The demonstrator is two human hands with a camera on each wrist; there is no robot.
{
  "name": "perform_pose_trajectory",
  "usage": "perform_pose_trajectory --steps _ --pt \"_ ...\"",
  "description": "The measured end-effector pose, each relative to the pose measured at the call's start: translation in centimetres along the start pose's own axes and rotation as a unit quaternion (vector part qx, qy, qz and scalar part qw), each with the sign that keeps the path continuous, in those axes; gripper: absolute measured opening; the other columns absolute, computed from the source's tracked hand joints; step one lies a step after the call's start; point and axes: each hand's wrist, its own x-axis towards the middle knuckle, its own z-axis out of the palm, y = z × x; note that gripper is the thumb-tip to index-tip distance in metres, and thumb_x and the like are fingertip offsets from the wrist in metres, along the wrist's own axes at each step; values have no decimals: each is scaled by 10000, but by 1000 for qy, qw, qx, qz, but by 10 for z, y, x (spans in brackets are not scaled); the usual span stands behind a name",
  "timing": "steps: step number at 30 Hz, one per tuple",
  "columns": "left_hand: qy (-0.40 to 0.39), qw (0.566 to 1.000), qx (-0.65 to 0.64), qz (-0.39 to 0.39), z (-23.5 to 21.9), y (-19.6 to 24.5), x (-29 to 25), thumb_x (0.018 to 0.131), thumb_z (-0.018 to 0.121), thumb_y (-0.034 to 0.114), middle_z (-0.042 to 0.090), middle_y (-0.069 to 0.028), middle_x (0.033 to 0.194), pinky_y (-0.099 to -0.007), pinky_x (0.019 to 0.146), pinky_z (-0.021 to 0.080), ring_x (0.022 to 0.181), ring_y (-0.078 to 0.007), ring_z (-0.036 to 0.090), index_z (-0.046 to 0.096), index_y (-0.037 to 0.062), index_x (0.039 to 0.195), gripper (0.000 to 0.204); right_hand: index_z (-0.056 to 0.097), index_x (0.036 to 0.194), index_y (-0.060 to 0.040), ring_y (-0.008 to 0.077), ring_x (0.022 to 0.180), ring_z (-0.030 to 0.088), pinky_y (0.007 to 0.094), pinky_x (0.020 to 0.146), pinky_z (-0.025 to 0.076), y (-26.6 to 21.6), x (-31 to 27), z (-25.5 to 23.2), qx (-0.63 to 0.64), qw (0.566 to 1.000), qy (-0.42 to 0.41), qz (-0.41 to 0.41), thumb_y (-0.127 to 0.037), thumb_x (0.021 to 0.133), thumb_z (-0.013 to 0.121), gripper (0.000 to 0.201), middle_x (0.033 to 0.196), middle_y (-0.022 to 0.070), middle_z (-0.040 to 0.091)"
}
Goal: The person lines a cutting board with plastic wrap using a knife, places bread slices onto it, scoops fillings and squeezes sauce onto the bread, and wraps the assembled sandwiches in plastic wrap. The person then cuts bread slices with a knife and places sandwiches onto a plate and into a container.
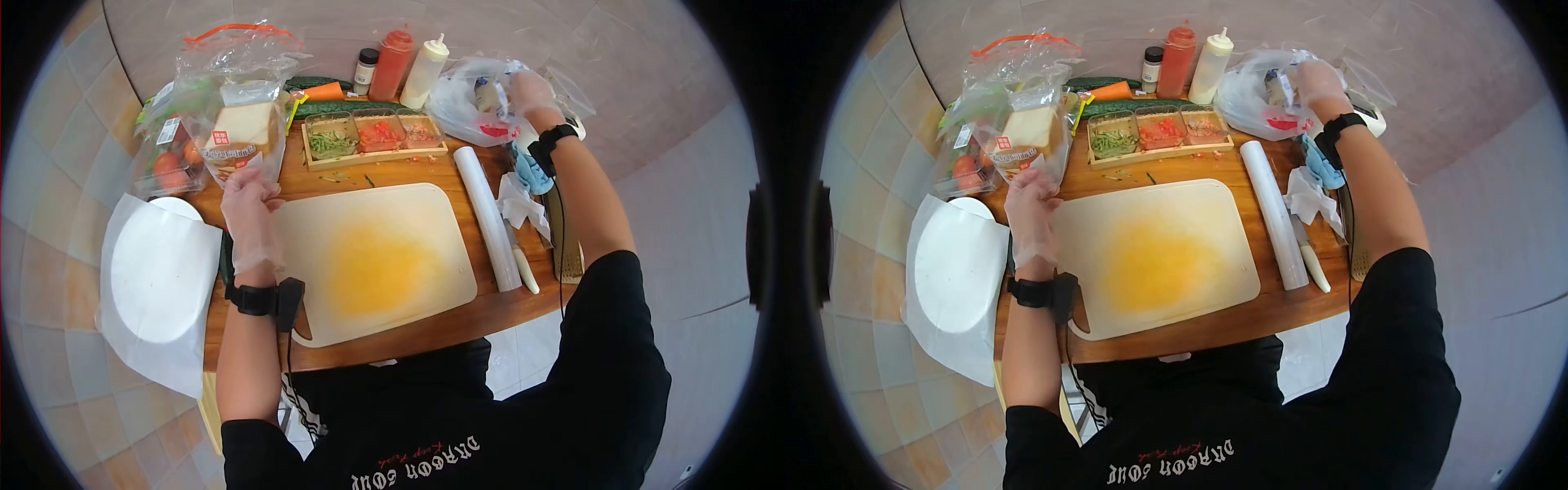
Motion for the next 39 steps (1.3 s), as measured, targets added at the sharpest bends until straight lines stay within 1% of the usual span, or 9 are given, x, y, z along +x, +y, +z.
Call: perform_pose_trajectory --steps 4,8,9,13,16,19,22,25,39 --pt "-4 1000 -6 5 -3 -3 5 855 527 47 648 -61 929 -287 694 512 766 -141 600 604 59 1169 324 764 1156 -153 372 1025 715 466 873 563 -24 -8 -8 27 989 -63 -128 -169 836 773 320 1068 175 758" --pt "-3 1000 -13 16 -3 -5 5 854 524 51 643 -53 927 -287 705 509 774 -137 595 601 59 1167 322 756 1125 -144 389 1052 711 483 912 564 -29 -11 -29 -6 999 -15 -28 -149 769 810 360 1066 177 752" --pt "-2 1000 -7 12 -2 -2 3 855 523 53 641 -52 929 -283 704 507 786 -135 597 601 53 1168 322 743 1172 -144 402 1086 702 489 943 560 -5 19 13 2 997 13 -81 -206 742 832 443 1111 183 747" --pt "-7 1000 -7 11 -3 -1 5 859 523 58 639 -54 936 -277 706 510 806 -133 604 606 34 1162 315 735 1201 -150 405 1098 699 490 945 560 -1 17 -4 -26 995 0 -100 -229 732 838 487 1146 195 741" --pt "-3 1000 -9 17 -2 0 6 866 539 63 634 -55 933 -272 702 512 792 -129 601 612 27 1153 299 730 1217 -141 404 1109 696 481 958 554 3 19 2 6 999 -18 -49 -237 751 817 484 1174 209 736" --pt "-7 1000 -18 15 -2 1 5 873 559 68 630 -53 930 -265 698 511 787 -123 600 616 32 1145 280 735 1174 -80 382 1166 684 448 977 552 -23 11 -15 -70 992 -85 -55 -289 914 678 339 1224 203 722" --pt "-12 1000 -10 11 -4 -2 8 875 589 55 659 -16 926 -290 730 468 819 -118 611 613 71 1157 284 738 1176 -75 363 1208 671 415 987 547 -23 22 3 -27 994 -105 -10 -279 894 697 350 1266 193 710" --pt "-14 999 -34 16 -6 -7 12 883 601 59 659 -11 923 -288 726 470 821 -114 614 618 75 1143 261 764 1120 -71 356 1074 708 441 861 576 -5 34 34 114 992 -9 -50 -232 869 723 301 1141 178 747" --pt "2 999 15 38 -1 0 5 879 571 79 653 -37 993 -271 707 500 823 -120 612 640 49 1135 267 765 1033 -64 334 895 689 416 762 545 -27 50 11 391 911 -100 90 -250 809 789 293 964 148 724"
